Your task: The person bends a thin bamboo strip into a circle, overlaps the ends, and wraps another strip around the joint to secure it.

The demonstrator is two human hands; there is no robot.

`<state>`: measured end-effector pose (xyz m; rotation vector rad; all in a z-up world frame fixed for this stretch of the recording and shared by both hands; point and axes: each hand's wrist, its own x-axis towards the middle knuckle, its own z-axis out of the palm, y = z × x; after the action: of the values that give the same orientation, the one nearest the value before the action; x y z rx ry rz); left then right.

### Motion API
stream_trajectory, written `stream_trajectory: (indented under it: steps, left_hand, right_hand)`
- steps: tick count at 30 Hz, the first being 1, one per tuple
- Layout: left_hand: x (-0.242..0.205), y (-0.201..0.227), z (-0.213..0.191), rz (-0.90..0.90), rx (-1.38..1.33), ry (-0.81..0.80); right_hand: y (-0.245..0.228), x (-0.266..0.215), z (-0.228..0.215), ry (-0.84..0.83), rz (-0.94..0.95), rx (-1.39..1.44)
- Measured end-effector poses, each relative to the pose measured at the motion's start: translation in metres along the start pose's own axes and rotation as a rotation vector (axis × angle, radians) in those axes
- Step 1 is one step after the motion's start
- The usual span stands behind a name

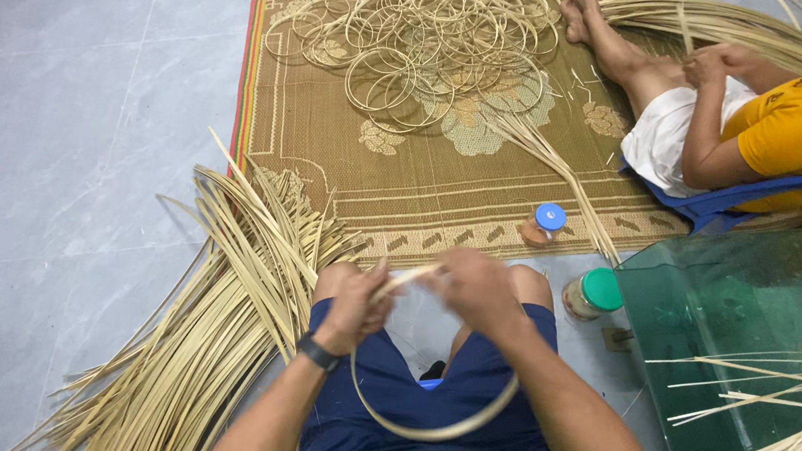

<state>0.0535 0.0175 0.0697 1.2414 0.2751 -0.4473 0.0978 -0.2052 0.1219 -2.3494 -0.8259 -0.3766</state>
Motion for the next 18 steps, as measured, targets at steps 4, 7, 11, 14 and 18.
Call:
stream_trajectory:
  steps: [4,7,11,14,18]
  left_hand:
    - [-0.01,-0.011,-0.015,0.385,-0.188,-0.007]
    - [-0.011,-0.023,-0.011,0.262,-0.356,0.054]
    - [-0.015,-0.017,-0.017,0.271,-0.348,0.089]
    - [-0.021,-0.001,-0.027,0.287,-0.421,0.066]
    - [-0.018,0.001,-0.021,0.214,-0.613,0.082]
  right_hand:
    - [0.024,-0.014,0.002,0.029,0.451,-0.011]
    - [0.038,-0.031,0.016,-0.096,0.576,-0.113]
    - [0.068,-0.048,0.008,-0.053,0.412,0.297]
    - [0.078,-0.061,-0.003,-0.038,0.921,1.185]
    - [0.071,-0.062,-0.003,0.258,0.729,1.605]
